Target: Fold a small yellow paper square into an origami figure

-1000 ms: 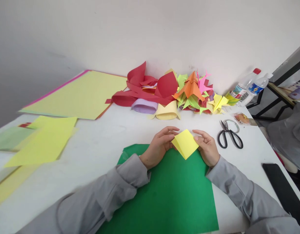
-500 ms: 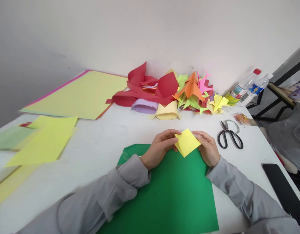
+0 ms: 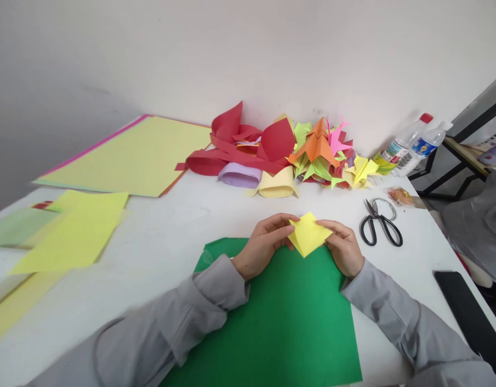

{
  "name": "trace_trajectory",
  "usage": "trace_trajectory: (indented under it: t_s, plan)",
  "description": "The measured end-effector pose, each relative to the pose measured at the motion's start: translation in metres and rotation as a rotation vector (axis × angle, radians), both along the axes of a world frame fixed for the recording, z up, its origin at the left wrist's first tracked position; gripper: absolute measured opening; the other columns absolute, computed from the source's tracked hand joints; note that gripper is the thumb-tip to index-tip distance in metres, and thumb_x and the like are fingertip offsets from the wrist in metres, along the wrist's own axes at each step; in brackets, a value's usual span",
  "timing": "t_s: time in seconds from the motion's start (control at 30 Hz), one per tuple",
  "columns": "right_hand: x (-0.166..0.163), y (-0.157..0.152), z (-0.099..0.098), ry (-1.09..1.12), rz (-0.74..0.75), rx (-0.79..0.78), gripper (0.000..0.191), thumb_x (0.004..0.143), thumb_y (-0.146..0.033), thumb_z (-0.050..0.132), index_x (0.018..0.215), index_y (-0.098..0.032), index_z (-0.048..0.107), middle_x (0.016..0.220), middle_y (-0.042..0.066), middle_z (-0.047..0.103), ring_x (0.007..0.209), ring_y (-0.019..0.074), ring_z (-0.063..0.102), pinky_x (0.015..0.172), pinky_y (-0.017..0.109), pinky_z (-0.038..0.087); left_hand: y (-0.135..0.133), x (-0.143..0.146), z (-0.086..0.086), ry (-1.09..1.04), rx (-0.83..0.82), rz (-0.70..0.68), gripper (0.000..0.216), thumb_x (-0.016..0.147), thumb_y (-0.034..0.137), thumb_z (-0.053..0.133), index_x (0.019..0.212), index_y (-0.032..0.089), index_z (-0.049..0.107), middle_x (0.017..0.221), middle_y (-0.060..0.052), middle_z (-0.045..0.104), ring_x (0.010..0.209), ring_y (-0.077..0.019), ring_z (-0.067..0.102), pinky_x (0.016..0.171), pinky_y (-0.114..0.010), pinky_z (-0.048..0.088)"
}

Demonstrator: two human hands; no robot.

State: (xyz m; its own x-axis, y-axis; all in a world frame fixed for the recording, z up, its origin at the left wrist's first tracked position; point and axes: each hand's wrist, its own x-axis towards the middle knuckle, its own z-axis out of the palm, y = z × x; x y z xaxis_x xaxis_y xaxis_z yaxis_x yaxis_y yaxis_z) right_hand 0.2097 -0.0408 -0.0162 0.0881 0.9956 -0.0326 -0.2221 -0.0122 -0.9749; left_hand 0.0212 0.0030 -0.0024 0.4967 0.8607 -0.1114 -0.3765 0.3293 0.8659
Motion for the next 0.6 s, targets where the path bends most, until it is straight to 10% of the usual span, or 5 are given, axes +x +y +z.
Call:
trace_trajectory:
  t_s: [0.6]
  plan:
    - [-0.0020, 0.0020, 0.0024, 0.063, -0.022, -0.058, 0.023, 0.060, -0.018, 0.071, 0.083, -0.023, 0.073, 0.070, -0.002, 0.069, 0.057, 0.0124, 0.054, 0.062, 0.027, 0.043, -0.0003, 0.0007, -0.0036, 0.062, 0.115, 0.003, 0.037, 0.066, 0.030, 0.078, 0.098, 0.015, 0.066, 0.073, -0.001, 0.061, 0.059, -0.0099, 0.054, 0.053, -0.022, 0.045]
